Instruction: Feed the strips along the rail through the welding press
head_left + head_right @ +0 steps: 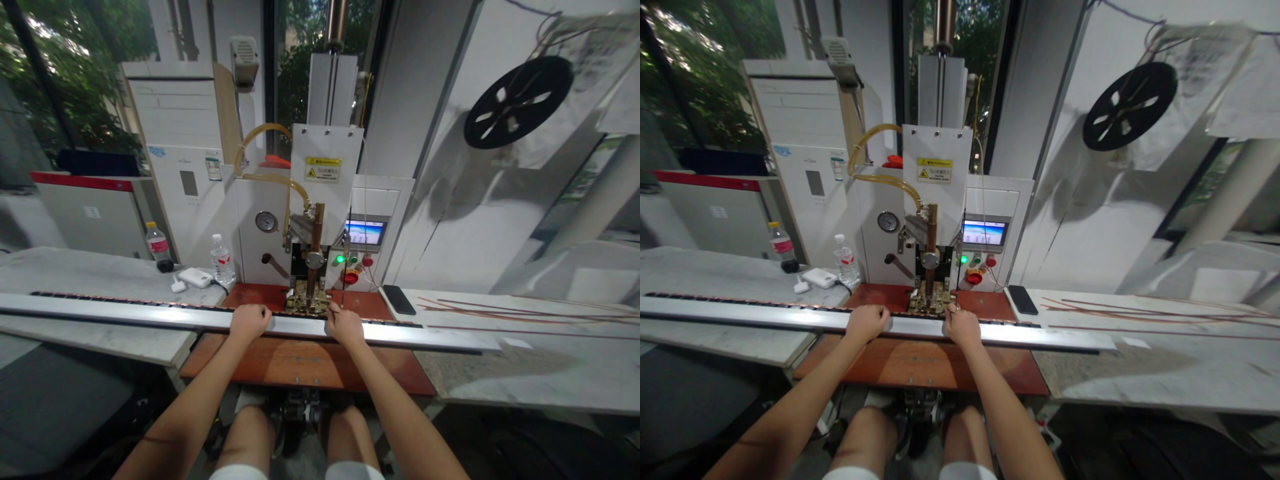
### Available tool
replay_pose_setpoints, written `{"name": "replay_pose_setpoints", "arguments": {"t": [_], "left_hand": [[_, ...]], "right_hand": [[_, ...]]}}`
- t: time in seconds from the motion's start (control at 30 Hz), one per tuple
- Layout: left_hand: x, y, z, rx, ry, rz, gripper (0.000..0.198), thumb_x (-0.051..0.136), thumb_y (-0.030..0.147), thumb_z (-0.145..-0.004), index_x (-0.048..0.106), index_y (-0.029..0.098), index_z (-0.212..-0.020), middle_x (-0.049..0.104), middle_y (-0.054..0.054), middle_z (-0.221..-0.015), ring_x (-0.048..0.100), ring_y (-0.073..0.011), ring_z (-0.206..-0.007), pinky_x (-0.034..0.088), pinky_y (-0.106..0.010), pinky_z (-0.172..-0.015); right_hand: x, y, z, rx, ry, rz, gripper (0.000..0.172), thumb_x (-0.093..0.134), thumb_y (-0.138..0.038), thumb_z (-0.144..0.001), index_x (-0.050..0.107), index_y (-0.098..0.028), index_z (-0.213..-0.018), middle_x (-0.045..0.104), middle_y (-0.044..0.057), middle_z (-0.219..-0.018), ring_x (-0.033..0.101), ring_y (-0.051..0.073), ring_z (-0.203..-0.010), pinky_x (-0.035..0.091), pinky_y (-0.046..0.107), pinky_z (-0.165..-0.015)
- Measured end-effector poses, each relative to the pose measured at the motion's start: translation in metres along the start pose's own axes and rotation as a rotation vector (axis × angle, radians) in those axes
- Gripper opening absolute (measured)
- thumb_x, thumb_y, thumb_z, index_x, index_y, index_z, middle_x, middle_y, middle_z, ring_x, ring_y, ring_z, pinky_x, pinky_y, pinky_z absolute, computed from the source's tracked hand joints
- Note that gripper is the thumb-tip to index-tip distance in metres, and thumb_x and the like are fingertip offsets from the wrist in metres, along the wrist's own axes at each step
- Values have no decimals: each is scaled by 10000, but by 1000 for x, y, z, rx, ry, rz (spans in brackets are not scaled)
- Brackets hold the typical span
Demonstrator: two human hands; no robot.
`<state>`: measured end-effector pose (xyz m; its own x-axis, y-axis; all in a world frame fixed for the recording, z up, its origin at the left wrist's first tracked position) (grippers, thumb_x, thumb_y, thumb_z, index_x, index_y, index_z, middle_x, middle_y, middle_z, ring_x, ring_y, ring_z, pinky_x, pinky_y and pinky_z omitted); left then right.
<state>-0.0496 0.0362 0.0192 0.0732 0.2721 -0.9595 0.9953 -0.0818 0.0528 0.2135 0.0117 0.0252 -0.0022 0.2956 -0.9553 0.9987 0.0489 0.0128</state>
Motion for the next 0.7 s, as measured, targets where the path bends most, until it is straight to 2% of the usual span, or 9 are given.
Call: {"name": "replay_pose_setpoints", "arguments": {"t": [0.23, 0.7], "left_hand": [[0, 3, 0, 16, 3, 22, 520, 255, 417, -859, 716, 180, -818, 694, -135, -844, 631, -251, -828, 414, -338, -773], [-2, 8, 1, 10, 28, 1, 480, 289, 403, -857, 714, 184, -806, 698, -115, -820, 632, -219, -793, 417, -309, -750]], "right_hand": [[1, 3, 0, 4, -10, -2, 324, 282, -363, -941, 557, -226, -1043, 681, 74, -808, 645, 207, -756, 383, 267, -643], [4, 9, -1, 1, 7, -16, 309, 293, -365, -938, 561, -224, -1000, 680, 58, -771, 639, 189, -717, 370, 255, -630]]}}
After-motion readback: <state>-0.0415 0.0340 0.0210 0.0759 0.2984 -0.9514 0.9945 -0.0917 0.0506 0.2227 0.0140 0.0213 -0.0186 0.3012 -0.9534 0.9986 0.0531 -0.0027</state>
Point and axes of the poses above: each hand's wrist, its own z-axis away from the middle knuckle, its own x-axis out of the palm, y = z × x, the point moved 3 cm from there along -z, towards the middle knuckle
